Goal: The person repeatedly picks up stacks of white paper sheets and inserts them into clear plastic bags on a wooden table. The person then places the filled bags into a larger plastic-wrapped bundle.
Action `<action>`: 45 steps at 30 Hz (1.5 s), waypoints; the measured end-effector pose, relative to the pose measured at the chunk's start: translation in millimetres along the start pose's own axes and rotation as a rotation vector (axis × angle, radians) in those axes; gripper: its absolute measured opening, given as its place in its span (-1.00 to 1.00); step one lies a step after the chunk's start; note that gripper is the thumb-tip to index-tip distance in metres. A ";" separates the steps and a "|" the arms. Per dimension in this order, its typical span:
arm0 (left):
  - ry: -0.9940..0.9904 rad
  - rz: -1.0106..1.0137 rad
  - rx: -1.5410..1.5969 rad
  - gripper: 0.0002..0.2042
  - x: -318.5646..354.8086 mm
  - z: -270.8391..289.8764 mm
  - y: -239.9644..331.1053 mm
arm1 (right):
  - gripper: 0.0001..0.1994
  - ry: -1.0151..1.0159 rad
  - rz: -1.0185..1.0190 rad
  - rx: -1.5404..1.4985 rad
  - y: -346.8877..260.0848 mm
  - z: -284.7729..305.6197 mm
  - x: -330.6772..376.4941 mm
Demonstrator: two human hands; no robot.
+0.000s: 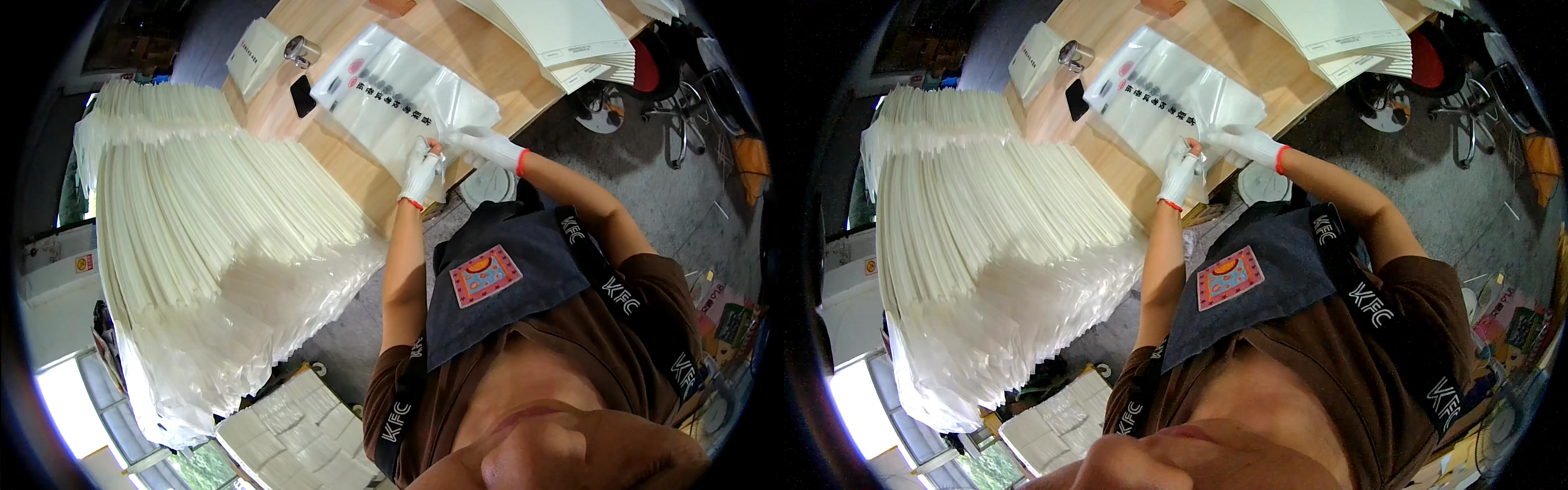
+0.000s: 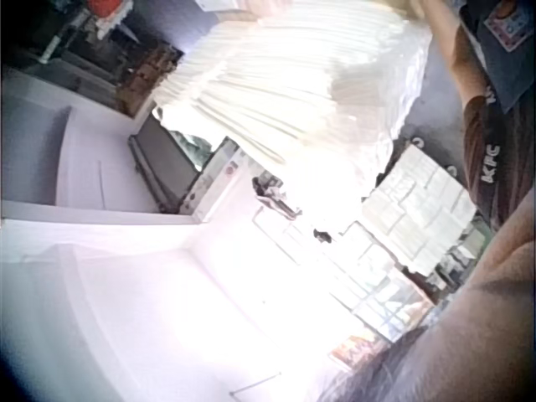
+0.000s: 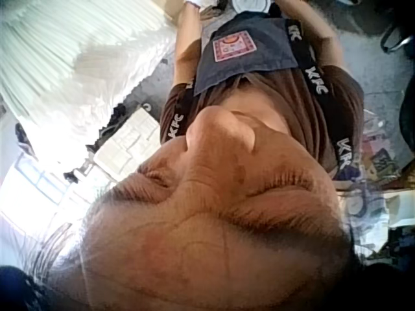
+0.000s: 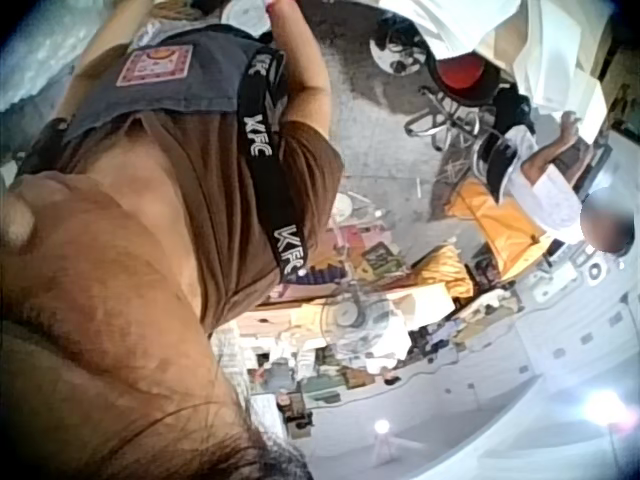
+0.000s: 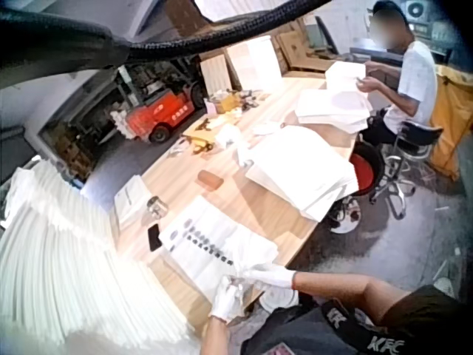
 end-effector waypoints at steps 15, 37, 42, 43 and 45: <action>0.131 0.133 0.219 -0.84 -11.1 -8.3 -37.2 | -0.77 0.041 0.114 -0.113 2.3 13.9 -13.1; 0.346 -0.121 0.226 -0.85 -17.3 25.4 -40.1 | -0.58 0.241 0.513 0.520 -7.4 16.6 -24.4; 0.574 -0.044 0.981 -0.86 -31.3 64.2 20.2 | -0.65 0.428 0.182 0.699 -11.6 66.0 -35.6; 0.561 -0.095 0.988 -0.86 -33.4 61.1 35.7 | -0.66 0.434 0.177 0.731 -10.8 71.0 -34.6; 0.528 -0.224 0.778 -0.86 -31.9 68.7 42.2 | -0.65 0.506 0.389 0.764 -32.3 61.2 -24.9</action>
Point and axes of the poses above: each hand's wrist, its own x-axis away from the middle knuckle, its own z-axis out of the back of the hand, y = z × x, the point moved 2 cm from there along -x, towards the middle knuckle, and after that the axes turned 11 degrees about -z, right-handed, at the moved point
